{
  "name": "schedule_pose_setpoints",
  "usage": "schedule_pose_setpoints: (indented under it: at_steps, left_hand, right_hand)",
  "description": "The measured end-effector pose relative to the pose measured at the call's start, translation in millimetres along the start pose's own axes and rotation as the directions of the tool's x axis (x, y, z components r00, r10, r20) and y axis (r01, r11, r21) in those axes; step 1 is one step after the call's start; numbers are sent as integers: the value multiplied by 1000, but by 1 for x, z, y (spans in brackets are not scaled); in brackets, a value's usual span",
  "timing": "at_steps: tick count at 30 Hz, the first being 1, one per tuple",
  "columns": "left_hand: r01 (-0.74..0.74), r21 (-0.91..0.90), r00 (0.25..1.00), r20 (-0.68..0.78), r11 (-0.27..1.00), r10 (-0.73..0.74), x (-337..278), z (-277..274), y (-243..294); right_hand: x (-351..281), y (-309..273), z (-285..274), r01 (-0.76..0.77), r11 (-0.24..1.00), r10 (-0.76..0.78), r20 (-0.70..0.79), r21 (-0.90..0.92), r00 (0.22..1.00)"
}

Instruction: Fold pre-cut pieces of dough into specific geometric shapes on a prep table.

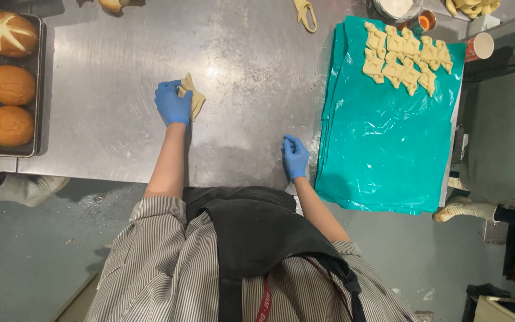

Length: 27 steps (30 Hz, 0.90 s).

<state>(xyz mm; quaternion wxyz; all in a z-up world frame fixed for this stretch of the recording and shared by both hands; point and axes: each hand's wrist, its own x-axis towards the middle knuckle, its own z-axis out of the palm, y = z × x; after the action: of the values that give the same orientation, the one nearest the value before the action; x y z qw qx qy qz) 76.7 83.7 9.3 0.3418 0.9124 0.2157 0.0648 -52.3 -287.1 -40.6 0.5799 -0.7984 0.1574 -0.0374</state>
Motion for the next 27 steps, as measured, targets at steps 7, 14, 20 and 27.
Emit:
schedule_pose_setpoints:
  at_steps: [7,14,20,27]
  left_hand:
    - [-204,-131,979,-51,970,199,8,23,-34]
    - [-111,-128,993,-46,986,106,17,34,-36]
    - [-276,43,957,-79,960,278,12,21,-14]
    - [-589,189,783,-108,786,613,-13,14,-7]
  right_hand:
    - [-7,-2,1,10,997,-14,-49,-83,999]
    - [-6,-1,2,83,987,-94,-72,-134,993]
    - [-1,-5,3,108,976,-127,-92,-192,988]
    - [-5,-3,1,115,977,-134,-98,-179,986]
